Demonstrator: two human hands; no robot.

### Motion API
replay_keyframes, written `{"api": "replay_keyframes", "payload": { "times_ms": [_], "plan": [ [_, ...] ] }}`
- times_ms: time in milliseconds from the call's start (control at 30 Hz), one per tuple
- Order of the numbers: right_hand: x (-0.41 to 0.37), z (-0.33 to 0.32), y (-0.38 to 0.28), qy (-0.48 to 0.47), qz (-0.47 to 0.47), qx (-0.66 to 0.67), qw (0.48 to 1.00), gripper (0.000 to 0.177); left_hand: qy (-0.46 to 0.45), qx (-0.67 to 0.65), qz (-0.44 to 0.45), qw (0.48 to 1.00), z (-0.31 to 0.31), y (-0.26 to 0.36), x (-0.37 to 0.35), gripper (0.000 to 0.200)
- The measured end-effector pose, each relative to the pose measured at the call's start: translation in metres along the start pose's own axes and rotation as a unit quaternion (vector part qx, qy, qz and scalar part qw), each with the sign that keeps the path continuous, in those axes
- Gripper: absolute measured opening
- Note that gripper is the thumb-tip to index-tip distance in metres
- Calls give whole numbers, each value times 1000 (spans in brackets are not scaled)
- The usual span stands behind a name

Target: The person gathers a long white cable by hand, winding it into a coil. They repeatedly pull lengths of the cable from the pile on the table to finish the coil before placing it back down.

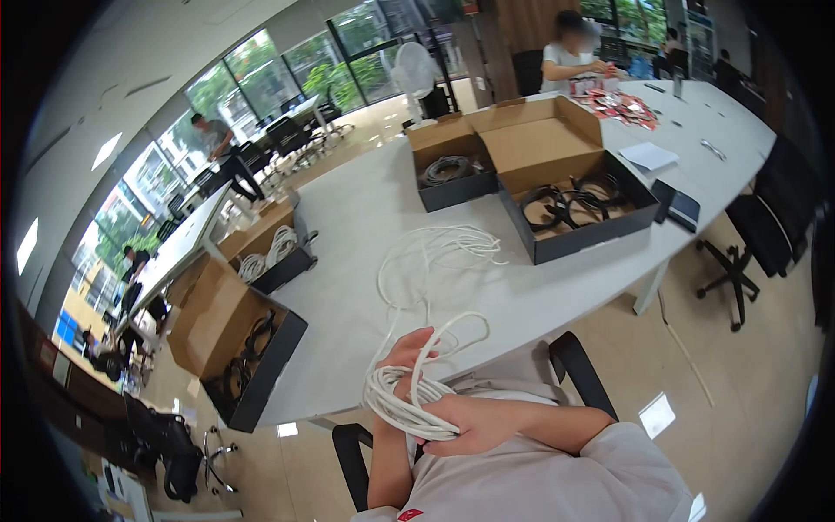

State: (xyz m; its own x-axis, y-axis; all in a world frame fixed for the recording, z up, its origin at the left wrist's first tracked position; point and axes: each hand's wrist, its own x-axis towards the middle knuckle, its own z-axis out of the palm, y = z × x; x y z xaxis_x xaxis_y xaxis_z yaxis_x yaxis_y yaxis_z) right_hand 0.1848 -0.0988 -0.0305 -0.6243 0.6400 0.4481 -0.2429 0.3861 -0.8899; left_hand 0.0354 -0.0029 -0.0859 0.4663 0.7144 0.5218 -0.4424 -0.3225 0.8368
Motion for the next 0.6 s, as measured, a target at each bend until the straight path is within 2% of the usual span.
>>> {"api": "replay_keyframes", "payload": {
  "times_ms": [67,167,233,267,333,367,400,467,500,567,600],
  "plan": [
    [-4,-1,13,-9,-28,61,998,12,-51,-77,38,995,-7,-20,1,23],
    [-13,-14,-9,-69,147,212,964,11,-139,-100,23,985,-3,-12,4,17],
    [-18,-11,-3,-84,129,241,958,12,-176,-115,-3,978,-3,-9,5,20],
    [-19,-9,0,-92,120,255,955,13,-192,-71,13,979,-2,-6,8,23],
    [-22,0,-13,-47,131,199,970,13,-221,18,47,974,-3,5,18,30],
    [-24,5,-17,-25,137,171,975,14,-231,209,57,949,-12,17,23,40],
    [-23,8,-13,21,81,94,992,13,-209,307,61,926,-7,31,27,41],
    [-22,15,-3,105,-30,-61,992,13,-152,493,65,854,4,59,33,42],
    [-22,16,-6,102,-19,-47,993,13,-147,484,67,860,4,60,34,41],
    [-24,13,-19,91,1,-19,996,13,-167,367,81,912,-2,49,32,41],
    [-27,6,-19,34,17,19,999,13,-175,307,89,931,-5,45,31,42]
  ]
}}
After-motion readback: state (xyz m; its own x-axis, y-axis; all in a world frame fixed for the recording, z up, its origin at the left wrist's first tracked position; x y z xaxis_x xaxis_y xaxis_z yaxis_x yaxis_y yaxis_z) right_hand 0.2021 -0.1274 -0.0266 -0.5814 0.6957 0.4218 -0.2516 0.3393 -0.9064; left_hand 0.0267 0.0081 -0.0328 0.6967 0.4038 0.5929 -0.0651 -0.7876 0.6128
